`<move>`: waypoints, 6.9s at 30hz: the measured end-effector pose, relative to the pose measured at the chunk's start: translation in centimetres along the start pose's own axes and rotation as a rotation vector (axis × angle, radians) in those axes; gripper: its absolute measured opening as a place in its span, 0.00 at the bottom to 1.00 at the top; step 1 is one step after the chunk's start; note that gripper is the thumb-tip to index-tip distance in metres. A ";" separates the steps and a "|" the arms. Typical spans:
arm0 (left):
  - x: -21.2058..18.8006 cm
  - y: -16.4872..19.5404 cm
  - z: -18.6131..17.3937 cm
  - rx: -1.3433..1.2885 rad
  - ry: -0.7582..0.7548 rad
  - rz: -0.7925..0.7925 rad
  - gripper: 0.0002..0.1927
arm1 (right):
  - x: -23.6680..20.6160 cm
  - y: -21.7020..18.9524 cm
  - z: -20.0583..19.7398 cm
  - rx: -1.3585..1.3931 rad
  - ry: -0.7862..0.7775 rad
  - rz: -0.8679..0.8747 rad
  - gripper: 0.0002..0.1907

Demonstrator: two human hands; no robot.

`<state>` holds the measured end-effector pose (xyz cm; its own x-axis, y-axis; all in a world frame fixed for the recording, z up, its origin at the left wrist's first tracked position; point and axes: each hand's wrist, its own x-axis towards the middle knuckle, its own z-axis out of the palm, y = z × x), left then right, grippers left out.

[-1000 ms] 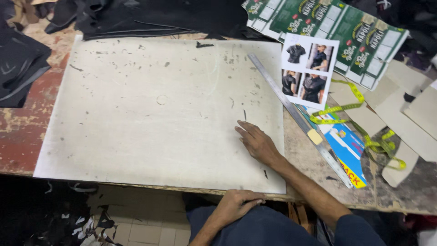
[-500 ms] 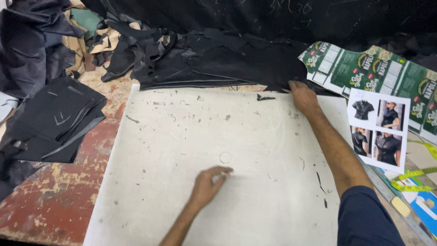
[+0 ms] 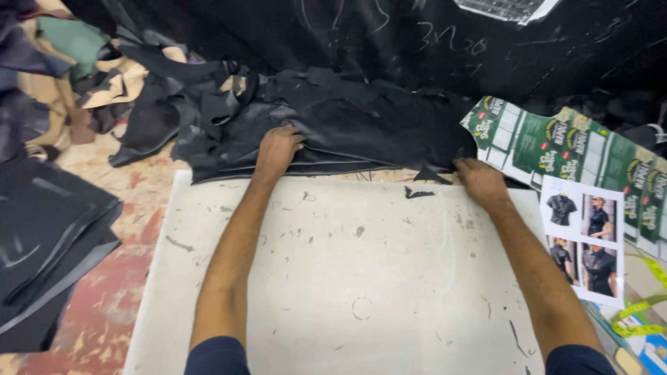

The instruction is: The person lays out a large piece of black fabric on a work table, places a printed reference sheet and a cardboard pattern on top, and uses a ruler and cutting tool to trace and cut the fabric into a garment shape.

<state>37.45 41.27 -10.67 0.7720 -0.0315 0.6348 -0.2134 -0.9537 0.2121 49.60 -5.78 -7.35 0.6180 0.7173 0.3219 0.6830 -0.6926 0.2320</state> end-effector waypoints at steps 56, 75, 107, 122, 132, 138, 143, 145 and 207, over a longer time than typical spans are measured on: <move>-50.3 32.2 -24.3 -0.717 0.650 -1.387 0.32 | -51.7 -24.0 -17.9 0.545 -0.064 0.162 0.33; -50.5 27.9 -24.6 -0.501 0.416 -1.284 0.36 | -50.3 -22.1 -16.6 0.541 -0.028 0.277 0.15; -5.0 2.9 -5.8 -0.019 0.050 -0.246 0.13 | 5.9 -0.2 -7.3 0.245 0.078 0.154 0.31; -4.6 9.9 -10.7 0.247 0.147 0.253 0.07 | 8.6 -20.3 -6.1 0.459 0.250 -0.201 0.34; -29.2 18.2 -20.2 0.297 -0.301 0.147 0.18 | -17.8 -24.9 -11.8 0.183 -0.238 -0.396 0.27; -37.8 24.9 -21.7 0.128 -0.183 -0.160 0.18 | -30.4 -25.3 -14.7 0.249 -0.272 -0.196 0.27; -41.4 28.7 -22.6 0.087 -0.203 -0.201 0.18 | -37.7 -25.8 -15.9 0.206 -0.258 -0.111 0.27; -42.9 30.1 -23.3 0.075 -0.243 -0.192 0.17 | -40.5 -26.4 -16.2 0.210 -0.296 -0.125 0.27; -31.2 -11.7 -31.2 0.036 0.291 -0.662 0.17 | 17.8 -60.0 -11.6 0.547 0.313 -0.198 0.25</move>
<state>-2.81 62.76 -9.79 0.5411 0.6320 0.5548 0.2677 -0.7548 0.5988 15.17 47.65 -4.91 0.3747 0.7136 0.5919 0.9223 -0.3521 -0.1593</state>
